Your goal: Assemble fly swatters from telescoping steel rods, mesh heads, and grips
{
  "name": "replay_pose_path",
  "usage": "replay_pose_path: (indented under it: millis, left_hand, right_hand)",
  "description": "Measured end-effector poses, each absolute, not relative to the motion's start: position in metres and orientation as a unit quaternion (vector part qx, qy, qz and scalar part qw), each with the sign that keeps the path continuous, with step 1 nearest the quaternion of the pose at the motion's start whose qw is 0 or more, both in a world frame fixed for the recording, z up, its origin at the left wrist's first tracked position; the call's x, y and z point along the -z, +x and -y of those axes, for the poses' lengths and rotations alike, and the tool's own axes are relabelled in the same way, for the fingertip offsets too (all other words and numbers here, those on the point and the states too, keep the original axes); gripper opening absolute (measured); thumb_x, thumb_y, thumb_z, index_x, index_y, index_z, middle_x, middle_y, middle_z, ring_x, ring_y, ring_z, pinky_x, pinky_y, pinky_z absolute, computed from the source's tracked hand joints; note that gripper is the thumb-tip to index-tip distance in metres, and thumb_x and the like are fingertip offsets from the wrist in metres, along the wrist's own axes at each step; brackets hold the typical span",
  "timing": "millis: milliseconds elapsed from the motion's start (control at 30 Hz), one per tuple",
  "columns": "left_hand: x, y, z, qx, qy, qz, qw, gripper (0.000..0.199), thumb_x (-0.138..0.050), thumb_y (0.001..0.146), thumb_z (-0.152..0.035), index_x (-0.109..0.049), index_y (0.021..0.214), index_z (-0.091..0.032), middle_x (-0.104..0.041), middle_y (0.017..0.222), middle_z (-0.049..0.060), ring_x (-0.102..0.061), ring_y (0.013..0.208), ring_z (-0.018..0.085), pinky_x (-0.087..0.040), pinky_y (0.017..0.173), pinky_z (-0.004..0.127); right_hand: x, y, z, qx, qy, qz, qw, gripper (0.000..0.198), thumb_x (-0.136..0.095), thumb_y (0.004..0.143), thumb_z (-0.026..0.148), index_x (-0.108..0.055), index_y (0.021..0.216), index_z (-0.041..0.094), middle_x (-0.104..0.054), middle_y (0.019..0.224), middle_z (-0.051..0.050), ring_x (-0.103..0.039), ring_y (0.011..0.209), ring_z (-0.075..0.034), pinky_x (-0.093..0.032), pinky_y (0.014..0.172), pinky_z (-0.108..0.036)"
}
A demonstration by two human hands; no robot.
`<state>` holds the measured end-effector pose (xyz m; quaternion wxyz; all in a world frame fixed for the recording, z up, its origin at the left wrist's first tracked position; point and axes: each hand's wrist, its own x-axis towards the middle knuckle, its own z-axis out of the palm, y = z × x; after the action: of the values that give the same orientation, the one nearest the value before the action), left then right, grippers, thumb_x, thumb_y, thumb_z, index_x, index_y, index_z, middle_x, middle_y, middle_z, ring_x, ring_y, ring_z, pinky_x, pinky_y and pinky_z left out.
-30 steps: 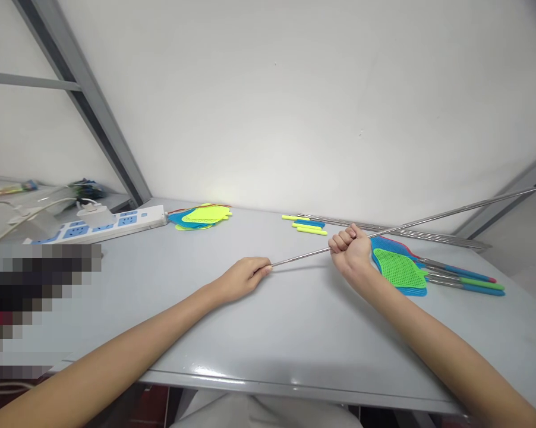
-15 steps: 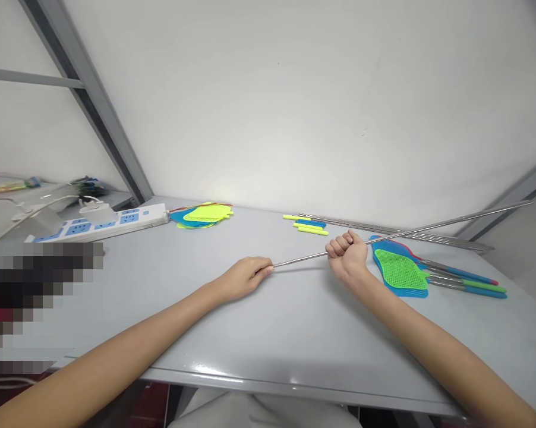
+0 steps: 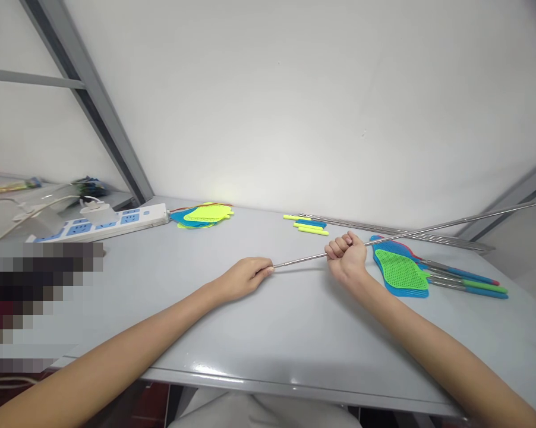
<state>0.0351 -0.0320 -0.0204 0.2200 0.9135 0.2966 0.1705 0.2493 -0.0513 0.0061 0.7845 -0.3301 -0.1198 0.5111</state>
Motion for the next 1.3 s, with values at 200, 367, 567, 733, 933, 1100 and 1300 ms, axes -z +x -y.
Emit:
replay_pose_path:
  millis: [200, 367, 567, 733, 933, 1100, 1300]
  left_hand:
    - [0.0215, 0.0349, 0.0308, -0.173, 0.914, -0.296, 0.217, 0.031, -0.022, 0.084, -0.032, -0.04, 0.064, -0.018, -0.043, 0.059, -0.002, -0.039, 0.055, 0.01, -0.03, 0.054, 0.022]
    - [0.0216, 0.0344, 0.0299, -0.168, 0.915, -0.295, 0.218, 0.03, -0.023, 0.085, -0.032, -0.04, 0.065, -0.018, -0.044, 0.06, -0.002, -0.04, 0.056, 0.01, -0.03, 0.054, 0.021]
    - [0.022, 0.0346, 0.0298, -0.168, 0.917, -0.293, 0.213, 0.03, -0.023, 0.085, -0.031, -0.039, 0.064, -0.017, -0.042, 0.06, -0.002, -0.039, 0.056, 0.01, -0.03, 0.055, 0.021]
    - [0.0231, 0.0346, 0.0297, -0.164, 0.919, -0.293, 0.206, 0.03, -0.023, 0.085, -0.031, -0.039, 0.064, -0.017, -0.043, 0.06, -0.002, -0.04, 0.056, 0.01, -0.029, 0.055, 0.021]
    - [0.0239, 0.035, 0.0291, -0.163, 0.92, -0.293, 0.203, 0.029, -0.024, 0.085, -0.031, -0.038, 0.064, -0.017, -0.043, 0.06, -0.002, -0.04, 0.056, 0.009, -0.029, 0.055, 0.021]
    - [0.024, 0.0345, 0.0296, -0.164, 0.919, -0.294, 0.204, 0.029, -0.023, 0.085, -0.031, -0.038, 0.063, -0.017, -0.042, 0.06, -0.002, -0.039, 0.056, 0.01, -0.029, 0.054, 0.021]
    - [0.0242, 0.0344, 0.0288, -0.163, 0.92, -0.293, 0.202, 0.03, -0.023, 0.085, -0.031, -0.039, 0.064, -0.017, -0.043, 0.06, -0.002, -0.039, 0.055, 0.01, -0.029, 0.054, 0.021]
  right_hand:
    - [-0.0076, 0.2484, 0.0524, -0.514, -0.317, 0.107, 0.79, 0.027, -0.03, 0.078, 0.022, -0.019, 0.054, 0.018, -0.01, 0.037, 0.009, -0.008, 0.031, -0.006, -0.009, 0.033, -0.022]
    - [-0.0076, 0.2471, 0.0529, -0.514, -0.313, 0.103, 0.792, 0.027, -0.032, 0.077, 0.022, -0.02, 0.054, 0.018, -0.011, 0.037, 0.009, -0.009, 0.032, -0.006, -0.009, 0.033, -0.022]
    - [-0.005, 0.2463, 0.0525, -0.514, -0.315, 0.101, 0.792, 0.027, -0.032, 0.077, 0.023, -0.02, 0.054, 0.018, -0.011, 0.037, 0.009, -0.009, 0.032, -0.006, -0.01, 0.033, -0.022]
    - [-0.0012, 0.2454, 0.0525, -0.519, -0.317, 0.092, 0.789, 0.026, -0.032, 0.077, 0.022, -0.02, 0.054, 0.018, -0.011, 0.037, 0.009, -0.009, 0.032, -0.006, -0.01, 0.034, -0.021]
    - [0.0009, 0.2457, 0.0517, -0.521, -0.314, 0.083, 0.789, 0.026, -0.032, 0.076, 0.022, -0.021, 0.053, 0.018, -0.011, 0.037, 0.009, -0.009, 0.032, -0.006, -0.009, 0.034, -0.021]
    - [0.0003, 0.2452, 0.0514, -0.517, -0.317, 0.087, 0.79, 0.026, -0.031, 0.077, 0.022, -0.019, 0.054, 0.018, -0.01, 0.037, 0.009, -0.009, 0.032, -0.006, -0.01, 0.033, -0.021]
    - [-0.0005, 0.243, 0.053, -0.516, -0.315, 0.09, 0.792, 0.026, -0.032, 0.077, 0.022, -0.02, 0.054, 0.018, -0.01, 0.037, 0.009, -0.009, 0.032, -0.006, -0.01, 0.034, -0.021]
